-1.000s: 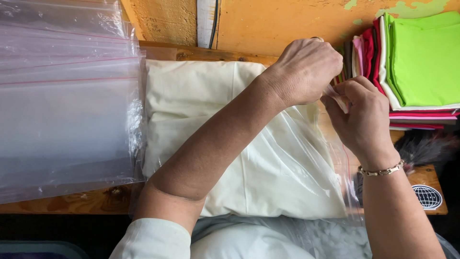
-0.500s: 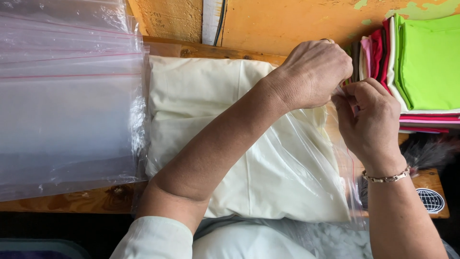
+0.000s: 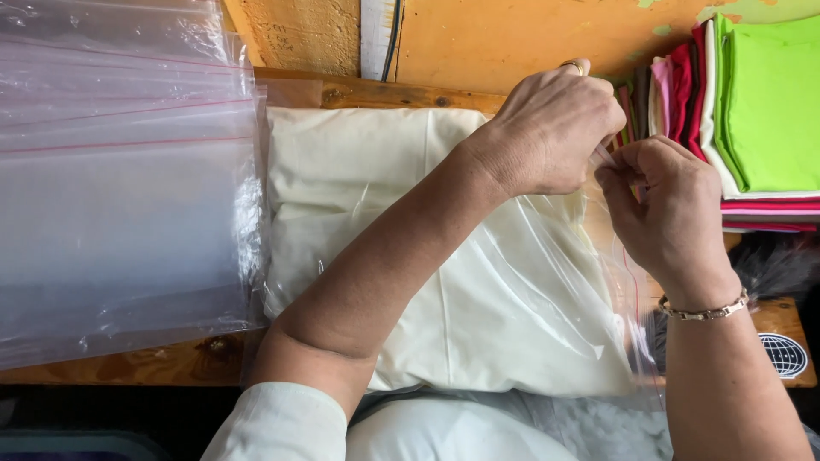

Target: The person seals a clear plastic zip-lock bag containing a folded white fabric. They press the zipper track along the top edge to close the bag, then run their fingers along the seal to ensure it is secure.

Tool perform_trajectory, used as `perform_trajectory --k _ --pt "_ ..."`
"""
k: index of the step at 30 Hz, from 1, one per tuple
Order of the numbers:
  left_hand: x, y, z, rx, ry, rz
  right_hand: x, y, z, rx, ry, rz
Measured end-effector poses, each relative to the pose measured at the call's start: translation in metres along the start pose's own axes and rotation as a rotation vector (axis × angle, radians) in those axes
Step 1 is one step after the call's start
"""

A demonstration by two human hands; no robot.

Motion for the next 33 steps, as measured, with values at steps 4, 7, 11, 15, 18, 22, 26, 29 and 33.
perform_trajectory --k 4,7,11,15,18,22,26,29,33 --pt "0.002 -0.008 -0.003 0.010 -0.036 -0.034 0.004 -0.003 -0.001 -0.011 -0.046 -0.030" --pt "0.002 -0.004 0.000 0.100 -0.098 0.057 0.012 -0.006 0.006 -0.077 -0.151 -0.109" --pt "0.005 0.005 0.003 0.040 -0.058 -0.077 0.023 -0.008 0.017 -0.091 -0.173 -0.054" --pt "0.033 0.019 0.005 -0.020 -0.069 -0.247 0.007 -0.002 0.015 -0.006 -0.059 -0.100" --pt "0.045 0.005 0.005 0.059 -0.143 -0.227 0.003 -0.001 0.014 -0.022 -0.070 -0.144" --pt "0.044 -0.002 0.005 0.008 -0.138 -0.260 0.014 -0.007 0.019 -0.058 -0.151 -0.150" --pt "0.045 -0.013 0.005 0.006 -0.129 -0.257 0.009 -0.008 0.021 -0.046 -0.102 -0.127" --pt "0.044 -0.015 0.002 0.038 -0.137 -0.273 0.009 -0.006 0.020 0.002 -0.033 -0.006" --pt "0.041 -0.017 0.003 0.051 -0.139 -0.243 0.012 -0.006 0.024 0.059 -0.018 0.114"
Point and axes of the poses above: each hand's wrist, its own z-axis away from the middle knuckle, its own y-axis out of the back of the hand, x = y × z, the point moved 9 cm from there along -z, towards the middle knuckle
